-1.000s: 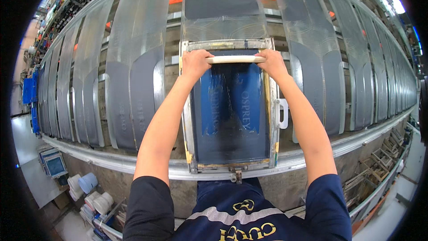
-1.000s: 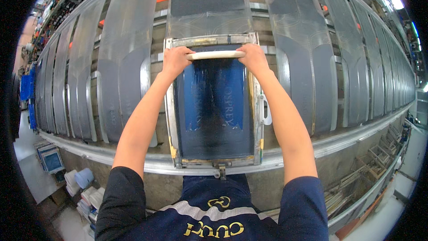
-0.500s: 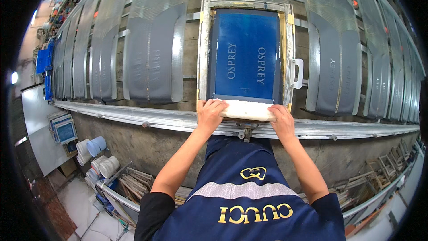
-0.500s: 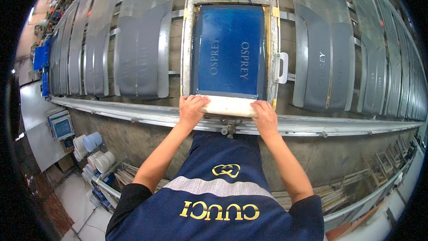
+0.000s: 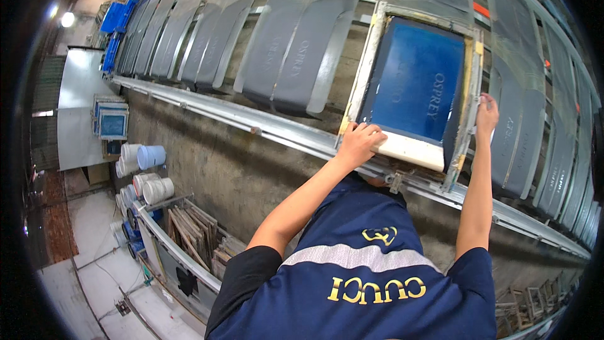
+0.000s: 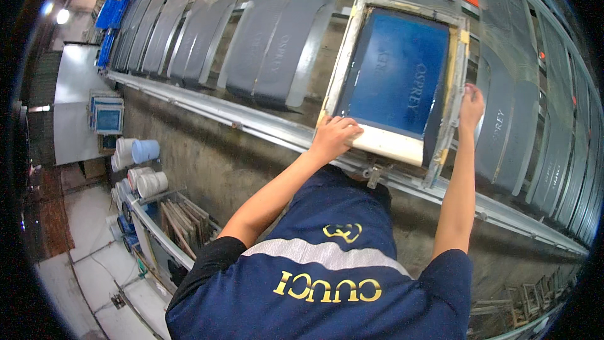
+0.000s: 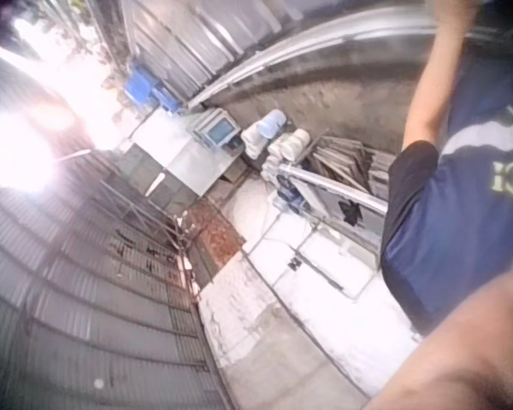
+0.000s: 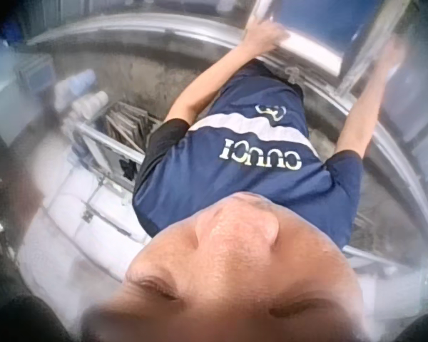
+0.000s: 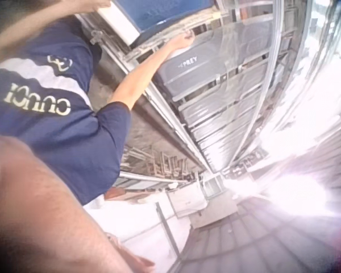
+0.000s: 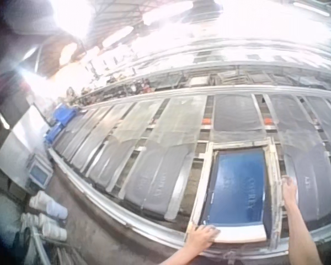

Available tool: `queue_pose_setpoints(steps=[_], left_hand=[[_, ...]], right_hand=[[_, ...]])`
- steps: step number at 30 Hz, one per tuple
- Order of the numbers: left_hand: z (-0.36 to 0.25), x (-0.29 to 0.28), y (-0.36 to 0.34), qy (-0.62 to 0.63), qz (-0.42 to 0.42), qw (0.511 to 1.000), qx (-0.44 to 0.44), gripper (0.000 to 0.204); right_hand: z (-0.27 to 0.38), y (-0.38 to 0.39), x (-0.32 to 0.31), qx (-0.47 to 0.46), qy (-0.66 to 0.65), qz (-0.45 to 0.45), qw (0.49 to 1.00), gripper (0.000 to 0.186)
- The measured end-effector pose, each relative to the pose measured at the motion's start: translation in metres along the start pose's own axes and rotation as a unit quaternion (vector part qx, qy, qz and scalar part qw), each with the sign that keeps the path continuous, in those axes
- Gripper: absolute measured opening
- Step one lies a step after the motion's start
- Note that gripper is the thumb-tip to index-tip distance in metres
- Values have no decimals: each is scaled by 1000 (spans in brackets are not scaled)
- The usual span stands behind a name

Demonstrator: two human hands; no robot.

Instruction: The person repeatedly uses a squeegee to pull blue ink across a screen-printing frame, then lifts the frame to reveal the printed item underneath. The person continues this cycle multiple times, handling the frame and squeegee throughout.

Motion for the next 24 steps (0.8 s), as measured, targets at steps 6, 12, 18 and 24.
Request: queue_pose_setpoints(steps=[6, 12, 18, 24], left_hand=[[71, -55, 35, 5, -32, 999, -44, 49], [218, -167, 76, -31, 3, 999, -33, 47], [307, -215, 88, -45, 68, 997, -14, 59], [311, -223, 103, -39, 54, 997, 34, 58]], right_hand=[[82, 39, 64, -15, 4, -19, 1000, 21], [174, 123, 220, 12, -66, -2, 998, 18], [239, 174, 289, -56, -71, -58, 994, 17], [252, 185, 297, 38, -64, -54, 996, 14]])
Point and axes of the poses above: each hand's wrist, its own y-axis away from the middle knuckle, its own x-axis out of the palm, z = x × y, the point moved 5 cm from there along -y, towards the middle knuckle, and after that the axes turned 7 degrees about y, right-handed, at the moved point
